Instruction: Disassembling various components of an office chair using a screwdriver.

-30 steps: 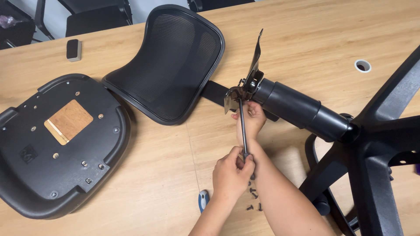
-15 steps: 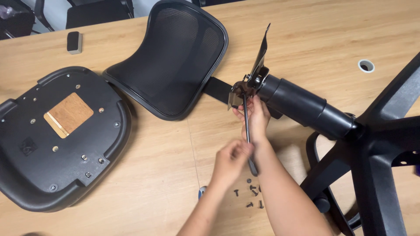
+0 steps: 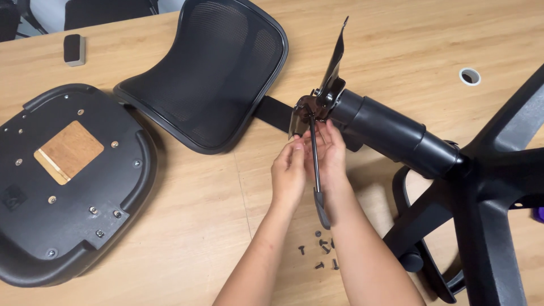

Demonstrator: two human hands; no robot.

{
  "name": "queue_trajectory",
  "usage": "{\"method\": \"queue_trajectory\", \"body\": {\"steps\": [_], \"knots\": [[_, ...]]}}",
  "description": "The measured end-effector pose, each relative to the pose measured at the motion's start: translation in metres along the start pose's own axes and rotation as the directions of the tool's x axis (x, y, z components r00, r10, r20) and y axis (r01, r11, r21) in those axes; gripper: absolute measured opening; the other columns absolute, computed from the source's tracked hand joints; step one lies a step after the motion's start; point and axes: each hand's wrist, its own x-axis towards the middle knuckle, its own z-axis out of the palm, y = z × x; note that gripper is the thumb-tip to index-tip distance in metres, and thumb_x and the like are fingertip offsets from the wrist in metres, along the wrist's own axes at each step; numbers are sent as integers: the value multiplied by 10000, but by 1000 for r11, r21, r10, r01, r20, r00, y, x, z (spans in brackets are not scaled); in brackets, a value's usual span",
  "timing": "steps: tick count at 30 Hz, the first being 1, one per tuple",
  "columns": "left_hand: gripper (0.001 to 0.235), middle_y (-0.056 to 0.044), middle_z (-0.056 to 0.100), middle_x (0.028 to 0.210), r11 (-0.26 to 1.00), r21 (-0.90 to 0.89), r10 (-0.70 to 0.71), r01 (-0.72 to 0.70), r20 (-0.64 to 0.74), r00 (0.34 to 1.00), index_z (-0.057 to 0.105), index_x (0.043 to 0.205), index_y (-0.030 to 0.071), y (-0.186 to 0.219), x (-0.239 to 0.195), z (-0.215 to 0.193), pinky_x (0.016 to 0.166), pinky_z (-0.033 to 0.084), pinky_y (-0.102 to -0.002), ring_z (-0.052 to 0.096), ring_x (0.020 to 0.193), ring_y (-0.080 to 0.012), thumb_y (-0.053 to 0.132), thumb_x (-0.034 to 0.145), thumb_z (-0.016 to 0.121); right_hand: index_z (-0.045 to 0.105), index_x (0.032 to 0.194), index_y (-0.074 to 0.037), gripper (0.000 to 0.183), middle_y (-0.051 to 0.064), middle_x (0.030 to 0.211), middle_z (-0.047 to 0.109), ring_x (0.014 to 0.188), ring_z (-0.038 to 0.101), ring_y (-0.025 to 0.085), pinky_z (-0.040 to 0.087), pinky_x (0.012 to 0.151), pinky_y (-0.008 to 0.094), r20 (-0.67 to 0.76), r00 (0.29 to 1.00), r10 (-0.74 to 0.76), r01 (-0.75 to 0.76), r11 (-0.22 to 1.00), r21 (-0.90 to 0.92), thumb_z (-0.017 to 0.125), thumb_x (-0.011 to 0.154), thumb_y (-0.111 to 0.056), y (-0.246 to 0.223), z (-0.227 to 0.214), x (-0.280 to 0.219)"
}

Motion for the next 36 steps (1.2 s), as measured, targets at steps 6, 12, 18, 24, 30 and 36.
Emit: {"method": "queue_trajectory", "body": {"steps": [6,12,18,24,30,36], "knots": [[352,-123,725,1257,982,175,65,-68,23,998,652,1335,48,3,3,8,989,523,-317,689,1184,-203,191,1036,533,630,941,-123,224,22,773,623,722,606,184,538,704,356,-112,994,4,-14,996,-90,729,878,-314,-9,-15,24],[461,-140,756,1176,943,331,-2,-46,142,990,559,1445,197,34,4,16,962,545,-356,724,1121,-251,117,999,473,625,882,-118,144,-23,708,554,645,553,122,496,603,274,-162,964,-212,187,970,-154,765,875,-152,-3,-17,30],[523,-174,749,1123,866,435,174,-246,198,965,510,1441,132,15,13,22,911,547,-406,720,1056,-300,90,920,543,646,867,-55,127,9,752,630,627,579,84,478,556,223,-137,917,-375,306,881,-361,757,890,-113,-9,6,7],[514,-145,768,979,966,259,-35,21,49,998,606,1397,142,16,10,32,712,553,-366,671,722,-223,48,897,532,688,924,0,137,65,824,723,677,655,91,530,613,221,-29,876,-482,397,753,-525,735,941,-128,-5,-11,15],[477,-94,764,974,963,228,133,-147,72,988,635,1372,120,0,14,27,770,550,-266,703,808,-99,38,908,562,710,1007,44,190,90,887,755,727,682,88,542,639,216,40,847,-530,441,659,-609,708,985,-144,-2,-5,3],[586,-106,738,1108,956,289,34,-41,29,999,629,1385,110,2,12,19,727,549,-349,672,758,-210,-75,864,436,710,1071,69,187,92,899,754,745,695,91,564,650,216,155,786,-598,542,546,-638,674,1007,-103,9,-7,3]]}}
